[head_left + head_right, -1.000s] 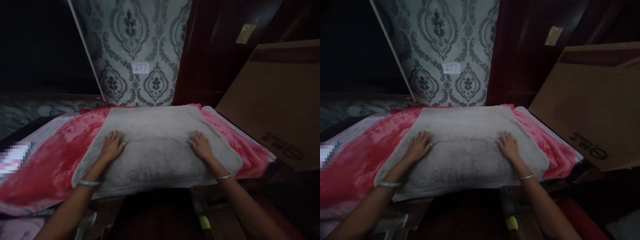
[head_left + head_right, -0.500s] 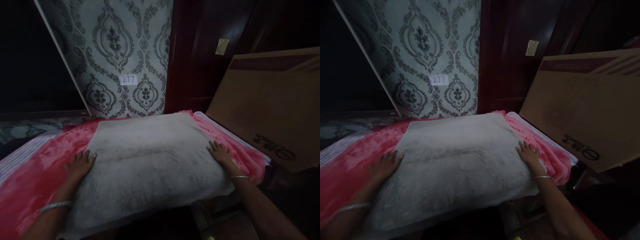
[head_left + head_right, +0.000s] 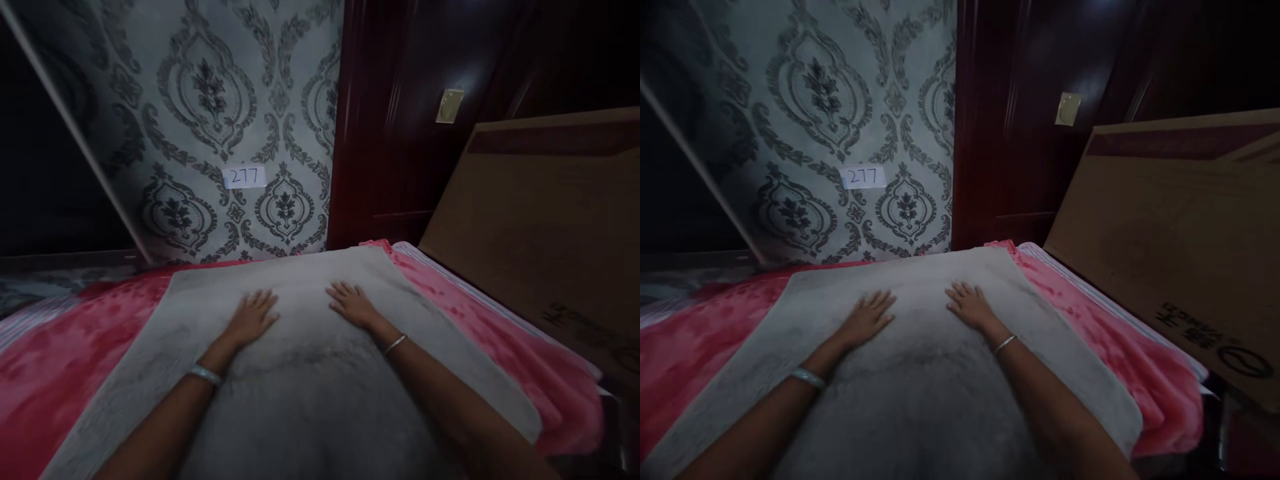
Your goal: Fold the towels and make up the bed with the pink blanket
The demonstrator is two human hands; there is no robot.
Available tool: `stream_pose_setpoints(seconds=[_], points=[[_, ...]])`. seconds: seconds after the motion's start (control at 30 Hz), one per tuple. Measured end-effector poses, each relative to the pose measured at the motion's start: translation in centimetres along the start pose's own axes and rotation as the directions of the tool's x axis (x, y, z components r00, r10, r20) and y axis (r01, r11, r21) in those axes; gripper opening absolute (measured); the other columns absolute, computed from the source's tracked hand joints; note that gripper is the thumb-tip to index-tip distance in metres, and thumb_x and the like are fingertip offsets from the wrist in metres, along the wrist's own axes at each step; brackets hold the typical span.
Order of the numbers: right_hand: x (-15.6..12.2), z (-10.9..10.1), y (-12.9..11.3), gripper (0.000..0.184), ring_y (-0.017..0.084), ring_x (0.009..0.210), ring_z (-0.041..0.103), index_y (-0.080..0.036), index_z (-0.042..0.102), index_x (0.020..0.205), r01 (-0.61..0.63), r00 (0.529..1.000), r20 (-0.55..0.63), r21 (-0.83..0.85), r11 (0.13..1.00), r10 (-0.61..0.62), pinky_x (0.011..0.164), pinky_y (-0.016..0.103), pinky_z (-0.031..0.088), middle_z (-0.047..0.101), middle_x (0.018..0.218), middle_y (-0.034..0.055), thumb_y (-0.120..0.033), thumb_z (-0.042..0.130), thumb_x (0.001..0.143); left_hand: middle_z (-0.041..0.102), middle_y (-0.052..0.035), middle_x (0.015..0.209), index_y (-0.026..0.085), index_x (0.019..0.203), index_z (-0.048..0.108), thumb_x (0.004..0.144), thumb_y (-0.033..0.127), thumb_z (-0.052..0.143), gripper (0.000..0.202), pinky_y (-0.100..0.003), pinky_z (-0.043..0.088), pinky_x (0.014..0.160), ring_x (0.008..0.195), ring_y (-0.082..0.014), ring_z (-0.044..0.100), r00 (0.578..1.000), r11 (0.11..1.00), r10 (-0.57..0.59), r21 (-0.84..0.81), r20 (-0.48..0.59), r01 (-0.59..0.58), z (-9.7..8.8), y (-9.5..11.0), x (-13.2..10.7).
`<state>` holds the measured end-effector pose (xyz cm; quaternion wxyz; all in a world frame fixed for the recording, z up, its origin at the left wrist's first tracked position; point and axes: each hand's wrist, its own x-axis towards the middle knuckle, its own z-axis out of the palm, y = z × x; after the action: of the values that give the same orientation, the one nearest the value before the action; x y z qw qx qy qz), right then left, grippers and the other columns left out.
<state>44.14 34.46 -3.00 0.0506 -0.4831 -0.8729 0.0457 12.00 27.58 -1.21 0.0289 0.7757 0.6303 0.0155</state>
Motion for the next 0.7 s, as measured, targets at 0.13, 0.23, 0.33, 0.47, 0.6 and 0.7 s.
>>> stream_pose_setpoints(seconds=[0.13, 0.23, 0.33, 0.47, 0.6, 0.7], points=[[2.8, -0.7, 7.9, 0.059, 0.031, 0.154, 0.018, -0.032, 0.03, 0.16, -0.216, 0.976, -0.059, -0.089, 0.972, 0.211, 0.12, 0.06, 0.019, 0.02, 0.168, 0.0038, -0.053, 0.026, 0.105, 0.02, -0.0066, 0.169, 0.027, 0.16, 0.03, 0.1, 0.05, 0.027, 0.064, -0.063, 0.014, 0.121, 0.155, -0.0348, 0.016, 0.955, 0.954, -0.294, 0.053, -0.041, 0.296, -1.3, -8.7, 1.9], [4.5, -0.9, 12.2, 0.059, 0.032, 0.154, 0.015, -0.033, 0.027, 0.161, -0.312, 0.947, -0.115, -0.117, 0.943, 0.299, 0.12, 0.063, 0.019, 0.016, 0.169, 0.0016, -0.051, 0.026, 0.105, 0.018, -0.0061, 0.17, 0.028, 0.16, 0.028, 0.099, 0.053, 0.025, 0.066, -0.066, 0.016, 0.118, 0.155, -0.0384, 0.016, 0.902, 0.9, -0.429, 0.06, -0.051, 0.432, -2.0, -14.1, 2.8], [5.9, -1.0, 15.3, 0.061, 0.03, 0.155, 0.012, -0.033, 0.021, 0.162, -0.401, 0.913, -0.119, -0.081, 0.913, 0.39, 0.12, 0.06, 0.022, 0.013, 0.17, 0.0006, -0.052, 0.025, 0.104, 0.02, -0.0048, 0.169, 0.029, 0.16, 0.029, 0.098, 0.056, 0.026, 0.068, -0.068, 0.018, 0.117, 0.154, -0.0408, 0.014, 0.843, 0.844, -0.534, 0.025, -0.063, 0.536, -2.3, -17.5, 3.7], [6.9, -1.0, 18.2, 0.064, 0.029, 0.154, 0.017, -0.03, 0.022, 0.162, -0.519, 0.852, -0.08, -0.009, 0.855, 0.517, 0.12, 0.058, 0.025, 0.017, 0.169, 0.0028, -0.056, 0.022, 0.104, 0.027, -0.0112, 0.167, 0.024, 0.159, 0.033, 0.095, 0.06, 0.027, 0.073, -0.069, 0.018, 0.116, 0.152, -0.0429, 0.019, 0.775, 0.783, -0.618, -0.013, -0.129, 0.622, -2.2, -19.0, 4.5], [7.2, -0.9, 19.5, 0.063, 0.031, 0.152, 0.023, -0.029, 0.028, 0.161, -0.552, 0.83, -0.099, -0.004, 0.834, 0.549, 0.118, 0.06, 0.03, 0.023, 0.168, 0.004, -0.054, 0.021, 0.104, 0.034, -0.019, 0.163, 0.018, 0.155, 0.041, 0.094, 0.059, 0.032, 0.074, -0.068, 0.021, 0.116, 0.15, -0.045, 0.025, 0.712, 0.737, -0.663, -0.037, -0.229, 0.675, -2.0, -18.4, 4.4], [7.3, -1.5, 18.6, 0.062, 0.036, 0.15, 0.027, -0.028, 0.034, 0.159, -0.62, 0.782, -0.101, -0.017, 0.785, 0.615, 0.114, 0.067, 0.03, 0.029, 0.166, 0.0073, -0.053, 0.023, 0.104, 0.036, -0.0233, 0.16, 0.013, 0.154, 0.043, 0.093, 0.055, 0.035, 0.074, -0.068, 0.023, 0.115, 0.148, -0.0461, 0.028, 0.683, 0.707, -0.692, -0.031, -0.234, 0.706, -2.5, -17.9, 4.1]])
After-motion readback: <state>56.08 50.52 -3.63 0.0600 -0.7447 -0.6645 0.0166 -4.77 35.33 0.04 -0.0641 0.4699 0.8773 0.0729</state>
